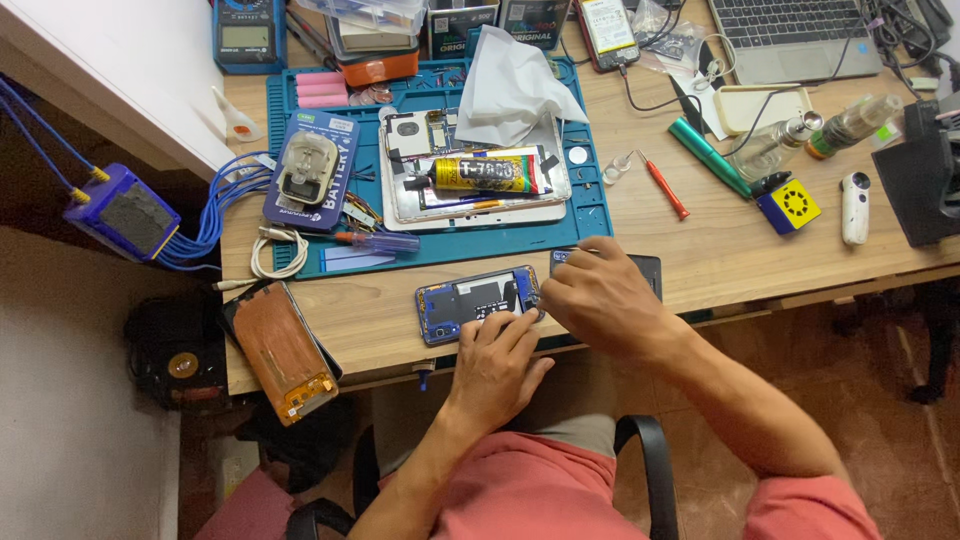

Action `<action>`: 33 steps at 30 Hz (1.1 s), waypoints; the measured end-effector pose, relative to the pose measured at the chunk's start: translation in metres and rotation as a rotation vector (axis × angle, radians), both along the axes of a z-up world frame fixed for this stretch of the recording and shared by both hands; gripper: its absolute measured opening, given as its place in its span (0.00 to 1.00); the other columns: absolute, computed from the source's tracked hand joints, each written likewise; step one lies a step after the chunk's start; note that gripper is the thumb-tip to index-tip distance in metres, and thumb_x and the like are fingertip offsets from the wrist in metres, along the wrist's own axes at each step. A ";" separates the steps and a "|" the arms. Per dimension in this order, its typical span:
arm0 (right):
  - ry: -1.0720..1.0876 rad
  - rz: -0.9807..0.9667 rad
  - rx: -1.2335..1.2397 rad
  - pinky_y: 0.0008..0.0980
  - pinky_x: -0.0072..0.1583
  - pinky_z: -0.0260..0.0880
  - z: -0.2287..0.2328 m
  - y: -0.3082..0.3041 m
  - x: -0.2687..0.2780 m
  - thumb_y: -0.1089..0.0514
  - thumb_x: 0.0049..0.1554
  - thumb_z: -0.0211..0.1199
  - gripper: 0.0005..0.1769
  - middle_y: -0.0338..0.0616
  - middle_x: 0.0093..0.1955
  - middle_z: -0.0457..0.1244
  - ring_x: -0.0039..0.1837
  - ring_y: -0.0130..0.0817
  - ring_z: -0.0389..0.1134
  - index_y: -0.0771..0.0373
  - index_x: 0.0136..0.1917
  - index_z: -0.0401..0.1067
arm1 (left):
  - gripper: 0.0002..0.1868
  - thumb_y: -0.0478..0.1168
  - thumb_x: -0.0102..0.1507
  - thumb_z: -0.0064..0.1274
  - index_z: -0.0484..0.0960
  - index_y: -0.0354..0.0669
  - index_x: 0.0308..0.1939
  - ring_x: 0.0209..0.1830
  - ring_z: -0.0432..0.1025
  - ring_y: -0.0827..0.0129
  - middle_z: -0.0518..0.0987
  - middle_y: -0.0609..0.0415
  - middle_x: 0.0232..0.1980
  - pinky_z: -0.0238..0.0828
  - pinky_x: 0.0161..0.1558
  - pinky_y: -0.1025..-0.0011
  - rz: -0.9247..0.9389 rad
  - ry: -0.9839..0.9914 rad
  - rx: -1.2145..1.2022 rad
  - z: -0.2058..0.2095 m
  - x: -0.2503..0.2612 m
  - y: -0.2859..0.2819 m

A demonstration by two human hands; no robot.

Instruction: The person works on a disassembled smartphone placed on a cluttered workbench. They use a small metal tool to pry and manipulate internal components and cables within the phone's chassis. The person repeatedly lifts and adjusts parts of the device while handling the tool with both hands.

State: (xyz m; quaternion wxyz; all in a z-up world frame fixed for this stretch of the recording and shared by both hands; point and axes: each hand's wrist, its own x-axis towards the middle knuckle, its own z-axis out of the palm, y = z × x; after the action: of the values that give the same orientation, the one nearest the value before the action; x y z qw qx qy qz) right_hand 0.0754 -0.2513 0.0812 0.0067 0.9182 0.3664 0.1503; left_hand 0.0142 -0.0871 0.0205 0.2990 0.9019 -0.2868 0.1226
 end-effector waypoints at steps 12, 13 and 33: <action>0.445 0.091 -0.352 0.40 0.52 0.65 0.041 0.025 0.025 0.61 0.48 0.58 0.05 0.41 0.33 0.65 0.42 0.37 0.69 0.56 0.40 0.67 | 0.15 0.50 0.56 0.52 0.77 0.44 0.39 0.51 0.64 0.65 0.74 0.57 0.51 0.52 0.44 0.64 0.019 0.024 -0.014 -0.002 0.000 0.000; 0.447 0.093 -0.352 0.40 0.52 0.65 0.040 0.025 0.026 0.61 0.48 0.58 0.05 0.41 0.33 0.65 0.42 0.37 0.69 0.56 0.40 0.67 | 0.15 0.50 0.56 0.52 0.77 0.44 0.39 0.51 0.64 0.65 0.74 0.57 0.51 0.52 0.44 0.64 0.020 0.026 -0.013 -0.003 -0.001 0.000; 0.405 0.008 -0.442 0.40 0.58 0.63 0.038 0.018 0.032 0.50 0.56 0.51 0.10 0.37 0.30 0.65 0.39 0.30 0.70 0.54 0.39 0.68 | 0.13 0.50 0.59 0.49 0.77 0.46 0.39 0.53 0.62 0.68 0.74 0.59 0.52 0.51 0.46 0.65 0.007 0.121 0.035 0.000 -0.001 0.000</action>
State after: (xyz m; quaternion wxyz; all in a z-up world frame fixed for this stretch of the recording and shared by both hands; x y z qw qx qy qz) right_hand 0.1075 -0.2334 0.1194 0.1325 0.9043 0.3879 -0.1192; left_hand 0.0129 -0.0868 0.0203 0.2995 0.9137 -0.2671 0.0641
